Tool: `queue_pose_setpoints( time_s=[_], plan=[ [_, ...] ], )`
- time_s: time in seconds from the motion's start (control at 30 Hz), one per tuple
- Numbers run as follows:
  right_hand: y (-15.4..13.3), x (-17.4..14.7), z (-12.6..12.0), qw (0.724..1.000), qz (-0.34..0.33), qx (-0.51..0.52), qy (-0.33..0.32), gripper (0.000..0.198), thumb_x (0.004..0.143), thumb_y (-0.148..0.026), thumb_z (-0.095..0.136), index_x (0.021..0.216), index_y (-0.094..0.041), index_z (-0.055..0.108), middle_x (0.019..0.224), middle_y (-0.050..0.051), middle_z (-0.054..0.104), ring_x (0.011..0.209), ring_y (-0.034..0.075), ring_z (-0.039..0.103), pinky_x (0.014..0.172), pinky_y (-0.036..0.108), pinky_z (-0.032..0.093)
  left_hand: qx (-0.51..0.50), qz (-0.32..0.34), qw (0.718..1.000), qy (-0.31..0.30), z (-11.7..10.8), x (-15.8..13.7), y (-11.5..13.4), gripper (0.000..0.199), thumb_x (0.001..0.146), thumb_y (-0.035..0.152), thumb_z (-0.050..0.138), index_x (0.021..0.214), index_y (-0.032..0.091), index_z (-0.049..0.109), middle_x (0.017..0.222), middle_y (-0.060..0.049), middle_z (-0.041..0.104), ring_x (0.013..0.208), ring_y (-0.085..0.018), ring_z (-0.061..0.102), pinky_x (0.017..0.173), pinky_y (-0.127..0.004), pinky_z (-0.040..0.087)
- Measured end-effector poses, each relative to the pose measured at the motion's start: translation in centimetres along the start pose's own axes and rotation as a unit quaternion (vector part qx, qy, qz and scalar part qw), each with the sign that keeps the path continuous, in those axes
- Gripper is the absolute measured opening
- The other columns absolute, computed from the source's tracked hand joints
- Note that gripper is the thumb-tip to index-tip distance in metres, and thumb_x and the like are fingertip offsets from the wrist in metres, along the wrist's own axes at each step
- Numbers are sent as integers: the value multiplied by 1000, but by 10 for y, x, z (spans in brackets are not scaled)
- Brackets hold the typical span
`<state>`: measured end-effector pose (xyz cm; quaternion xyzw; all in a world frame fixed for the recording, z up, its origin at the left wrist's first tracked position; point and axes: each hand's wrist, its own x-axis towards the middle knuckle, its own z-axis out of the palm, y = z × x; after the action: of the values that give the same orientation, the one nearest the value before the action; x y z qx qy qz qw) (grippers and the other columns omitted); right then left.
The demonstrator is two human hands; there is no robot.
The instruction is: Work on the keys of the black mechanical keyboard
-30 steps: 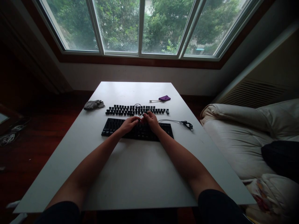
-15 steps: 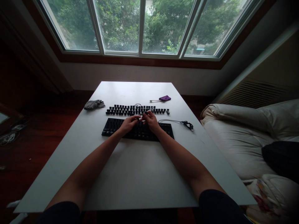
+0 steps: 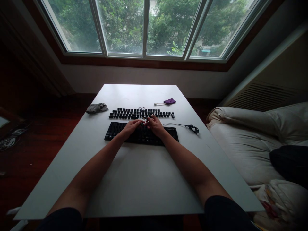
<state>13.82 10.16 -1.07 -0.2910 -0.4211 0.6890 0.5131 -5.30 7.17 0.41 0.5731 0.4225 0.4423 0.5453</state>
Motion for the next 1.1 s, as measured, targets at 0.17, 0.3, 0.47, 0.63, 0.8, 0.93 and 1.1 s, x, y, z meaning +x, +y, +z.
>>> queue_pose_setpoints(
  time_s=[0.17, 0.3, 0.47, 0.63, 0.8, 0.93, 1.1],
  plan=[
    [-1, -1, 2, 1000, 0, 10, 0, 52, 71, -46, 82, 100, -27, 43, 74, -8, 64, 64, 16, 71, 45, 18, 42, -1, -9, 1000, 10, 0, -3, 7, 33, 82, 39, 70, 106, 18, 76, 95, -5, 76, 84, -18, 66, 81, -30, 49],
    [-3, -2, 4, 1000, -1, 13, 11, 53, 70, -45, 83, 100, -27, 43, 74, -8, 64, 64, 15, 71, 45, 18, 42, -4, -1, 1000, 1, -1, -4, 10, 33, 80, 34, 71, 109, 17, 74, 102, -6, 75, 89, -18, 67, 86, -32, 50],
    [-5, -2, 4, 1000, 6, 19, 19, 52, 70, -43, 83, 100, -27, 43, 74, -8, 64, 64, 15, 70, 45, 17, 41, -17, 26, 999, -31, 0, -4, 8, 44, 77, 33, 77, 117, 17, 69, 107, -8, 74, 94, -19, 67, 89, -33, 50],
    [-5, -1, 1, 999, 28, 41, 12, 47, 72, -39, 81, 98, -27, 44, 76, -7, 65, 66, 16, 70, 45, 17, 40, -19, 63, 997, -31, 3, -3, 6, 42, 80, 36, 76, 117, 18, 68, 108, -9, 73, 98, -20, 67, 88, -32, 51],
    [-5, -1, -1, 998, 39, 57, -2, 44, 74, -38, 81, 95, -26, 45, 77, -6, 65, 67, 14, 69, 45, 16, 39, -23, 89, 996, -21, 4, -3, 4, 36, 77, 28, 77, 111, 18, 68, 111, -8, 71, 100, -19, 66, 88, -32, 50],
    [-5, -1, -1, 997, 46, 55, 4, 41, 75, -38, 80, 93, -25, 46, 78, -6, 64, 67, 13, 68, 45, 16, 40, -22, 91, 995, -22, 5, -3, 3, 37, 77, 25, 76, 111, 18, 67, 108, -7, 71, 99, -19, 66, 87, -32, 51],
    [-5, -1, -2, 997, 43, 62, 12, 40, 75, -39, 82, 93, -24, 49, 79, -4, 64, 68, 13, 68, 47, 18, 47, -54, 88, 995, -15, 7, -5, 7, 34, 76, 25, 77, 107, 18, 66, 107, -6, 71, 102, -20, 66, 88, -32, 52]
  ],
)
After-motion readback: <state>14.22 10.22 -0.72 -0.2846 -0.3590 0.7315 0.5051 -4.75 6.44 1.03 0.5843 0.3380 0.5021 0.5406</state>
